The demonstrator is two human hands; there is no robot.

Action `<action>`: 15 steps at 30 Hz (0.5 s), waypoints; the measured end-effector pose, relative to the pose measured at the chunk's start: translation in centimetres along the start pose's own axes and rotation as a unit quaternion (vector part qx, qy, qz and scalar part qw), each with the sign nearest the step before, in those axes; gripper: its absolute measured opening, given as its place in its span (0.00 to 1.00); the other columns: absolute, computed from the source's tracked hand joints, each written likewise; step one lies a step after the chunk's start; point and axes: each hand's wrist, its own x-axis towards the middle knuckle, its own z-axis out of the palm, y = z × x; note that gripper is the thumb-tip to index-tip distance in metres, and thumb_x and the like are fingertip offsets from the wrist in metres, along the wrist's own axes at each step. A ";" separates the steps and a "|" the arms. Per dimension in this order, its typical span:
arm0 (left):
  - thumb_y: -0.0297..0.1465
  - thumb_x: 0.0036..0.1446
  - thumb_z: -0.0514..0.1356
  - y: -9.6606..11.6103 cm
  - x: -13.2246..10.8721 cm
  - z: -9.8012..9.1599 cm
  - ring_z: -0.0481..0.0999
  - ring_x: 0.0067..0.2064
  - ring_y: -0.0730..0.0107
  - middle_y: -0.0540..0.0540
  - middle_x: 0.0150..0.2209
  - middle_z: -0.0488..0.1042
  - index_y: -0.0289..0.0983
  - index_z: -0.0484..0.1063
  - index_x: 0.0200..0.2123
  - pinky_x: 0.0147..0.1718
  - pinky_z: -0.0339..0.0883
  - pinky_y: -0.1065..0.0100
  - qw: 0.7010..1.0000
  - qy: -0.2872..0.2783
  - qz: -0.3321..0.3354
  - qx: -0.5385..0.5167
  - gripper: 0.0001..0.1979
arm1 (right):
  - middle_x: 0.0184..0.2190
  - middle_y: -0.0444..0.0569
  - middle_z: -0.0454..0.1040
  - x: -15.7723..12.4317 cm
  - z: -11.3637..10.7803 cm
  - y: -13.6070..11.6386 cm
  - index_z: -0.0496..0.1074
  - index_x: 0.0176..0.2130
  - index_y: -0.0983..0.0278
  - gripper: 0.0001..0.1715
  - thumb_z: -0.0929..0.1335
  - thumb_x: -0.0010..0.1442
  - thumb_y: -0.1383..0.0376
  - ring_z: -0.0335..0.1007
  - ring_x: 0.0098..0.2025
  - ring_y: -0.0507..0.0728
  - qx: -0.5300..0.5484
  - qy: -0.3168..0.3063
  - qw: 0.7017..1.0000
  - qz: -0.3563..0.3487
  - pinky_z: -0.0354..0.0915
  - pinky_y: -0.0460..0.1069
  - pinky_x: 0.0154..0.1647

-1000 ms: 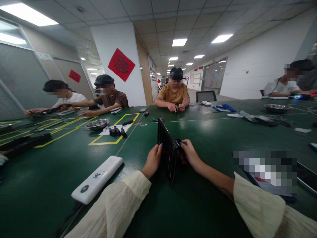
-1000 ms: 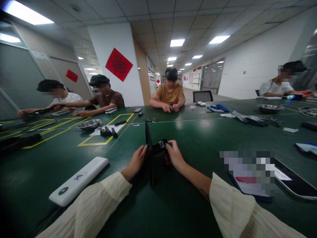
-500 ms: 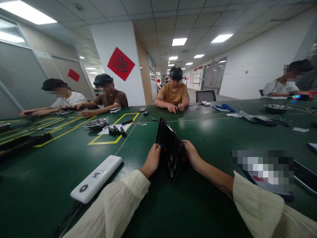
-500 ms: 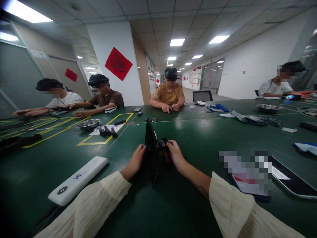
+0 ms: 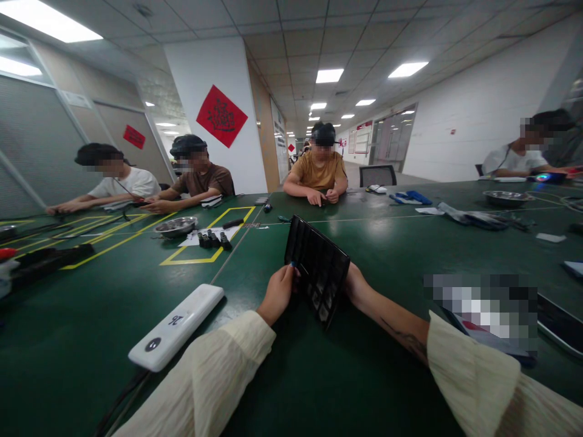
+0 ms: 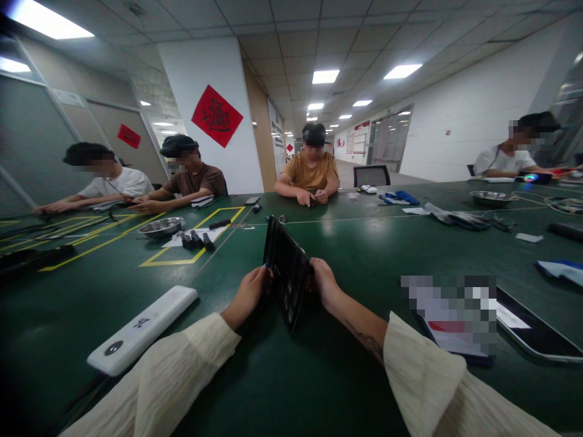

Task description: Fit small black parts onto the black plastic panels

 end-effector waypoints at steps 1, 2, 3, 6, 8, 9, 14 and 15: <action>0.51 0.51 0.51 0.0 0.0 0.0 0.62 0.20 0.74 0.53 0.18 0.62 0.36 0.64 0.24 0.20 0.54 0.71 1.000 0.008 -0.003 -0.006 0.22 | 0.14 0.41 0.62 -0.1 0.0 -0.1 0.65 0.26 0.62 0.07 0.63 0.49 0.61 0.58 0.15 0.52 0.005 -0.005 1.000 0.002 0.55 0.47 0.16; 0.50 0.51 0.50 0.0 0.1 0.0 0.61 0.20 0.74 0.53 0.18 0.61 0.37 0.63 0.24 0.20 0.54 0.71 1.000 0.014 -0.011 -0.017 0.22 | 0.14 0.41 0.62 -0.1 0.0 -0.2 0.65 0.25 0.62 0.07 0.63 0.49 0.61 0.58 0.15 0.52 0.007 -0.010 1.000 0.002 0.55 0.47 0.16; 0.50 0.51 0.50 0.0 0.1 0.0 0.60 0.20 0.75 0.54 0.18 0.60 0.37 0.62 0.23 0.19 0.53 0.71 0.999 0.018 -0.021 -0.031 0.21 | 0.14 0.41 0.62 -0.2 0.0 -0.3 0.65 0.24 0.62 0.07 0.63 0.49 0.61 0.58 0.16 0.51 0.007 -0.013 1.000 0.001 0.55 0.47 0.16; 0.47 0.50 0.50 0.3 -0.1 0.2 0.57 0.20 0.76 0.54 0.19 0.58 0.37 0.59 0.22 0.18 0.51 0.72 0.997 -0.002 -0.043 -0.065 0.19 | 0.14 0.42 0.62 -0.4 0.2 -0.6 0.65 0.23 0.62 0.08 0.63 0.49 0.61 0.57 0.16 0.51 -0.001 -0.007 1.000 0.000 0.56 0.47 0.16; 0.45 0.49 0.51 0.6 -0.4 0.3 0.57 0.20 0.77 0.54 0.19 0.58 0.37 0.59 0.22 0.19 0.51 0.72 0.997 -0.023 -0.038 -0.063 0.17 | 0.14 0.42 0.62 -0.6 0.2 -0.7 0.65 0.23 0.62 0.09 0.63 0.50 0.60 0.57 0.16 0.52 -0.004 -0.009 1.000 -0.001 0.57 0.47 0.17; 0.44 0.49 0.52 0.8 -0.6 0.3 0.58 0.20 0.77 0.55 0.19 0.58 0.37 0.59 0.22 0.19 0.51 0.73 0.997 -0.035 -0.032 -0.058 0.16 | 0.15 0.42 0.63 -0.6 0.3 -0.8 0.66 0.23 0.62 0.09 0.63 0.50 0.60 0.57 0.16 0.52 -0.005 -0.011 1.000 -0.004 0.57 0.47 0.17; 0.45 0.51 0.51 1.3 -1.2 0.5 0.57 0.20 0.76 0.55 0.19 0.58 0.37 0.60 0.22 0.19 0.51 0.72 0.998 -0.051 -0.016 -0.028 0.17 | 0.14 0.42 0.63 -0.4 0.2 -0.5 0.66 0.27 0.62 0.07 0.64 0.49 0.60 0.58 0.16 0.52 -0.011 -0.001 1.000 -0.013 0.56 0.47 0.16; 0.45 0.51 0.51 1.2 -1.3 0.5 0.57 0.20 0.76 0.54 0.18 0.58 0.37 0.60 0.22 0.20 0.51 0.72 0.999 -0.040 -0.013 -0.012 0.18 | 0.15 0.41 0.63 -0.4 0.2 -0.5 0.65 0.29 0.62 0.08 0.64 0.49 0.60 0.58 0.16 0.52 -0.009 0.006 1.000 -0.012 0.56 0.47 0.16</action>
